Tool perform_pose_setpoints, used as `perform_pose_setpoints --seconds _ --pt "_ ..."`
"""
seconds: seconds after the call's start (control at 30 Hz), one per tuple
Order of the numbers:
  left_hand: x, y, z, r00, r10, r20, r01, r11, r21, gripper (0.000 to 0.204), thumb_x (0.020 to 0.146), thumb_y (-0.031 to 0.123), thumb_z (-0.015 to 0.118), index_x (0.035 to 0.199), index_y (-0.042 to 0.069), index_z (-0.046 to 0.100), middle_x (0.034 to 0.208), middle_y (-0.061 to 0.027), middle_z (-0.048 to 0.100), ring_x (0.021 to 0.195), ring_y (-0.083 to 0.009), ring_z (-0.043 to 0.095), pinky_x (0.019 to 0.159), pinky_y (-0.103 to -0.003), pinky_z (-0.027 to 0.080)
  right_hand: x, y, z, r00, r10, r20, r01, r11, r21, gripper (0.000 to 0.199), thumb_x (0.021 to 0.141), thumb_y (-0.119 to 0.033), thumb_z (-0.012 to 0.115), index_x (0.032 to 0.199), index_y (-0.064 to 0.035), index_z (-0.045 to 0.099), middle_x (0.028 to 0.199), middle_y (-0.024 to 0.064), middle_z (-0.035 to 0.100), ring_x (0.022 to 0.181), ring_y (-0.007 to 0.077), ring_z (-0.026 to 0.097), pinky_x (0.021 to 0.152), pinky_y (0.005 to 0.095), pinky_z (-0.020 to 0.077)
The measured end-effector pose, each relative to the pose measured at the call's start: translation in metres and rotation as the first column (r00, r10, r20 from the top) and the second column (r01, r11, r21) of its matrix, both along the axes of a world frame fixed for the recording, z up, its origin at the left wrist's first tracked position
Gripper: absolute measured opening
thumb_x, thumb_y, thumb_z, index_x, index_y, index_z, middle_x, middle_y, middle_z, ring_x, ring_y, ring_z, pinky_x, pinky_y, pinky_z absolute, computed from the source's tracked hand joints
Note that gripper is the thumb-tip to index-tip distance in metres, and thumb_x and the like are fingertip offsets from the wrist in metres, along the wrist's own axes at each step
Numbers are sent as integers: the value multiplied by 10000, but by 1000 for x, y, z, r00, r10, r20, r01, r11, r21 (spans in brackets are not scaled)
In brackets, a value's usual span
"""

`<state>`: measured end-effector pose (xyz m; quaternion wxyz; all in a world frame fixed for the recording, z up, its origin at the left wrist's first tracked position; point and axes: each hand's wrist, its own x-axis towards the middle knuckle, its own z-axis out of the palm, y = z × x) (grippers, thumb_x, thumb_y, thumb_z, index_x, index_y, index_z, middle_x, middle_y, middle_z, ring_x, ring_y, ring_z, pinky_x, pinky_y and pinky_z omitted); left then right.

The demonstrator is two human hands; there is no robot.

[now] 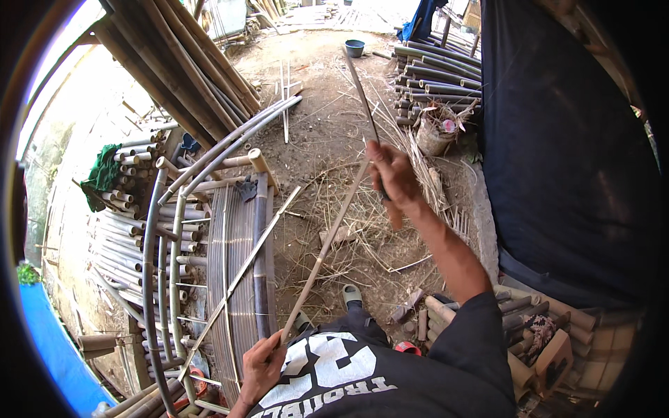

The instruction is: The person uses a large knife to split long bamboo poles into thin strips. They hold the bamboo against a wooden workbench and strike it with the knife to separate the material. The person repeatedly splits the bamboo and arranges the resulting strips on the workbench.

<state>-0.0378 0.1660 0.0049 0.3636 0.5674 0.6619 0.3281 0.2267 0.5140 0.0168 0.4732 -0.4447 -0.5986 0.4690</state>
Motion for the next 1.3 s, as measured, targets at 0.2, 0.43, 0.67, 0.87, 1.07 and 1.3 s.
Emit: perform_pose_setpoints --seconds 0.2,0.43,0.67,0.87,1.07,1.3 --pt "-4 4 -15 837 55 545 7 994 -110 244 926 162 644 1112 4 632 716 -25 574 528 -73 500 464 -223 395 -53 -10 7 962 -100 -255 83 994 -74 279 886 -286 709 797 -48 595 568 18 553 431 80 542 401 221 451" --pt "-1 75 7 598 155 786 51 972 -230 362 1031 268 481 1260 1 568 592 25 457 449 -29 346 402 -192 243 -73 -53 -12 903 7 430 -127 960 251 541 966 -601 406 946 -73 524 556 -28 475 420 85 479 336 271 382" --pt "0 88 20 618 165 769 16 975 -222 388 1041 263 460 1323 7 534 579 48 427 458 -21 338 414 -182 246 -87 -115 -33 823 -30 567 -434 611 663 620 920 -662 447 820 -59 553 564 43 540 451 202 578 446 404 525" --pt "9 82 20 633 164 756 2 977 -213 396 1041 245 461 1358 11 509 579 49 427 475 -18 342 429 -189 252 -74 -116 -33 801 82 593 -445 744 498 551 960 -593 435 843 -65 537 559 50 547 427 172 569 378 362 491" --pt "13 75 26 661 134 739 -10 985 -170 391 1042 248 460 1341 5 524 577 54 420 483 -17 341 440 -184 248 -70 -97 -25 811 84 580 -352 861 367 508 965 -558 456 818 -77 530 586 53 554 486 190 606 398 373 490" --pt "21 71 26 648 154 746 21 975 -220 411 1032 268 479 1331 -9 527 565 47 429 448 -18 344 410 -186 262 -54 -54 -41 814 -35 580 -217 908 359 509 999 -544 366 808 -104 535 531 -17 462 371 86 400 316 282 391"
